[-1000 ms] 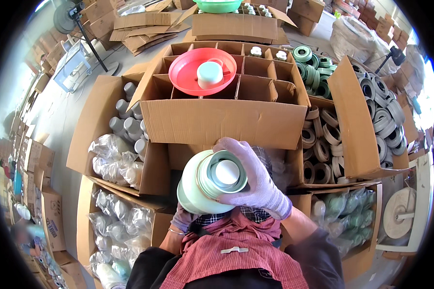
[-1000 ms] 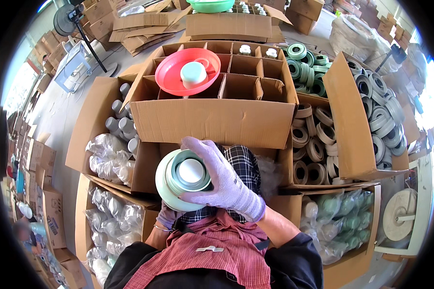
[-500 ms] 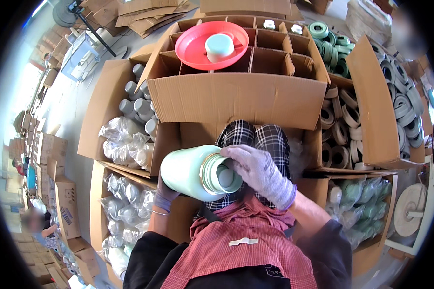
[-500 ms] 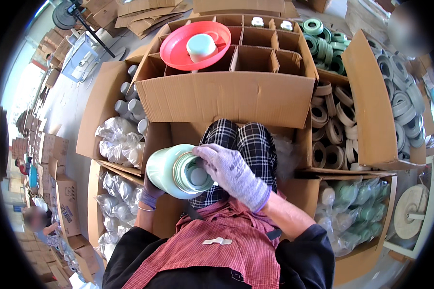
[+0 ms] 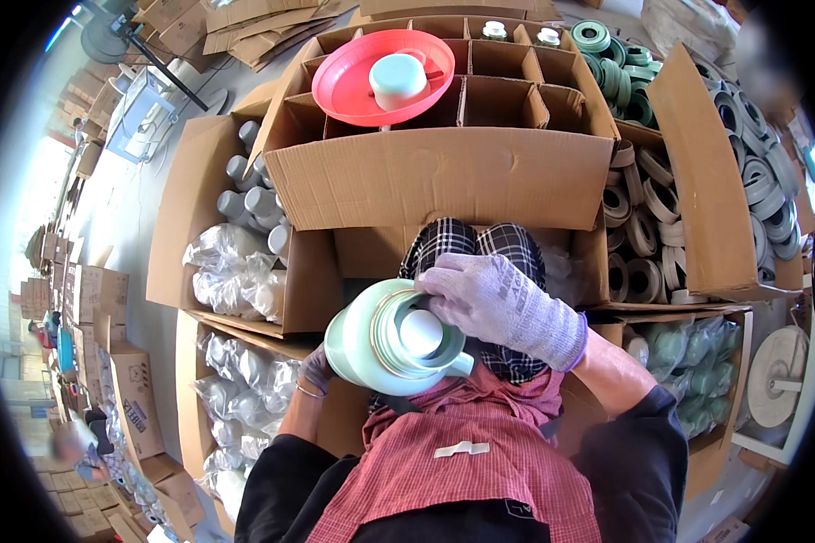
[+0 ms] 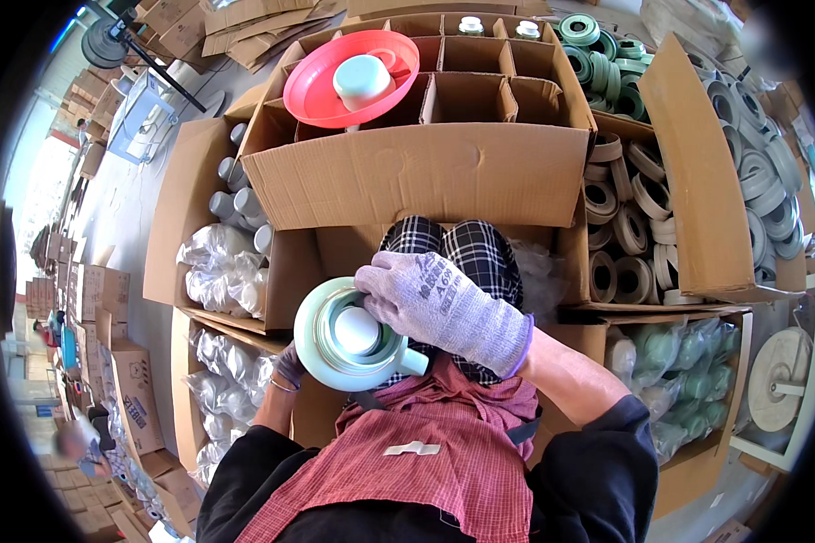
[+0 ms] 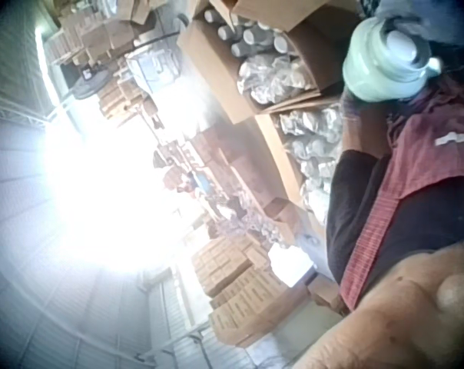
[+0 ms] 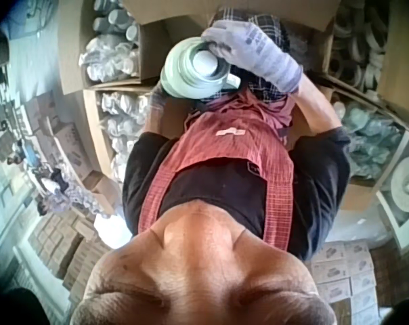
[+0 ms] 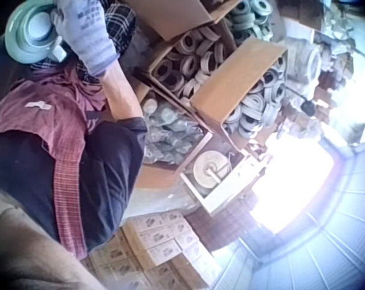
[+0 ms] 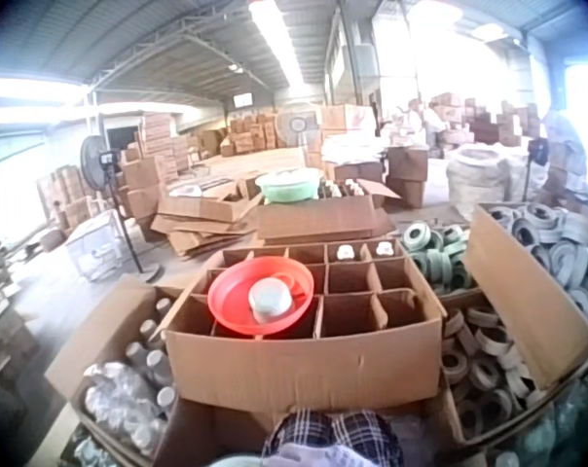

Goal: The person assembles white and green kettles by inserting internal components, screwing on lids, and placing them into plastic bags. They handle various kettle parts and lids while sitting on the floor surrounded by cardboard boxes.

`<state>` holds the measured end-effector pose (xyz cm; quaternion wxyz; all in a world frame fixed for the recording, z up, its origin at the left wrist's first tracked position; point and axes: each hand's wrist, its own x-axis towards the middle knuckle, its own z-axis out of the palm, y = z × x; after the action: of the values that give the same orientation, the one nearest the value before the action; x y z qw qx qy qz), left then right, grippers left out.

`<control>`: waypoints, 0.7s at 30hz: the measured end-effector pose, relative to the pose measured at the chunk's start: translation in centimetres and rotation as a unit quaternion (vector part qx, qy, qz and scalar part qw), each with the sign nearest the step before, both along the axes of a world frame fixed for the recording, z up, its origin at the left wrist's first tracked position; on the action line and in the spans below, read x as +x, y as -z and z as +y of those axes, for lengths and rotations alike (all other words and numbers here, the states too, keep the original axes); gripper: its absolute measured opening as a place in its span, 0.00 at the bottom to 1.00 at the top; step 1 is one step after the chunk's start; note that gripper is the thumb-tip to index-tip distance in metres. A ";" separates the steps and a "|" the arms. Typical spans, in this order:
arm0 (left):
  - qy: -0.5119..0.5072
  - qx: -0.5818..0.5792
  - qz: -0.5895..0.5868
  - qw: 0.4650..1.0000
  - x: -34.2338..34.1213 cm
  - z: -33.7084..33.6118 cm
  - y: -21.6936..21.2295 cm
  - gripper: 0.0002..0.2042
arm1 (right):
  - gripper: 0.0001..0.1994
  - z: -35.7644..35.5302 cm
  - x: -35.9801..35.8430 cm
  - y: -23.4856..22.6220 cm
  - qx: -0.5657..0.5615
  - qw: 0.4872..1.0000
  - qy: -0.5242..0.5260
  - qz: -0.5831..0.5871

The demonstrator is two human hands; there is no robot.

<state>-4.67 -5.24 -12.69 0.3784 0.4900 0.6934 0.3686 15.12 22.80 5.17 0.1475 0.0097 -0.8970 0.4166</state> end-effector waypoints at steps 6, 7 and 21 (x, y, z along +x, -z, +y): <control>-0.014 -0.006 -0.035 0.999 1.1 -1.1 -0.5 0.28 | 0.08 0.2 1.3 -1.5 -0.007 0.999 0.018 -0.029; -0.016 -0.004 -0.039 0.999 1.5 -1.1 -0.6 0.28 | 0.08 0.3 1.6 -1.6 -0.011 0.999 0.020 -0.026; -0.034 -0.046 -0.089 0.994 2.5 -2.7 -3.2 0.27 | 0.10 -3.1 5.6 -2.5 -0.068 0.996 -0.034 -0.053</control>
<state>-2.17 -7.97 -9.47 0.4476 0.4133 0.6899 0.3910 20.72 19.65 7.66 0.0860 0.0086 -0.8722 0.4814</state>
